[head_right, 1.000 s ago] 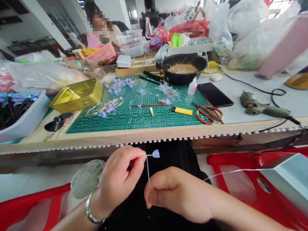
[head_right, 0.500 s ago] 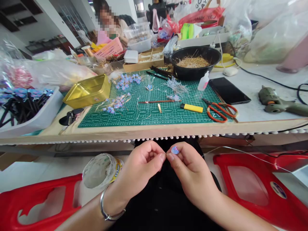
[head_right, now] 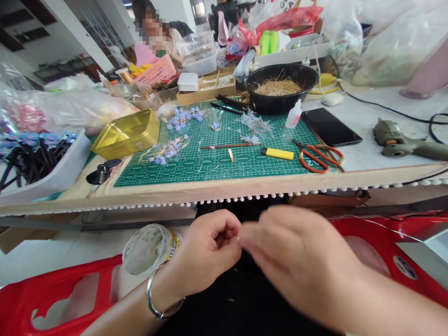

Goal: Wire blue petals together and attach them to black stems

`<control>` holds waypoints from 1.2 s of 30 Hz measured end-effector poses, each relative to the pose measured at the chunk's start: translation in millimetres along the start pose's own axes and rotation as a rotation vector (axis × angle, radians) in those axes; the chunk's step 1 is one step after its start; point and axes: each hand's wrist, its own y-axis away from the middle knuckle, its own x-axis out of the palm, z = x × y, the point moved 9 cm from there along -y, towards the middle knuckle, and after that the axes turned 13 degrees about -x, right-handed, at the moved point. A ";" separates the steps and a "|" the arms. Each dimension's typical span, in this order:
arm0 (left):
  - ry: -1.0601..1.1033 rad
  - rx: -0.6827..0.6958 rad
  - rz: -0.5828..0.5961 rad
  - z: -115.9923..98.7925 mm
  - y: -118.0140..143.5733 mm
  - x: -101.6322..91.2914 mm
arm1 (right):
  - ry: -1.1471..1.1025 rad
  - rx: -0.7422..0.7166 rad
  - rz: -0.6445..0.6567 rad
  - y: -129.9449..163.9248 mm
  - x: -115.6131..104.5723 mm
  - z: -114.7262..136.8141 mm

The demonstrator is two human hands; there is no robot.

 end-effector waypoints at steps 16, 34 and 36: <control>-0.286 0.421 -0.501 -21.6 10.7 -26.2 | -0.585 0.488 0.212 32.9 64.6 -40.7; -0.727 0.561 -0.478 -22.7 -8.6 -10.7 | -0.540 0.520 -0.646 47.4 5.6 -94.7; -0.778 0.411 -0.514 -20.2 -34.3 -39.9 | -0.638 0.573 -0.786 59.3 -4.9 -103.2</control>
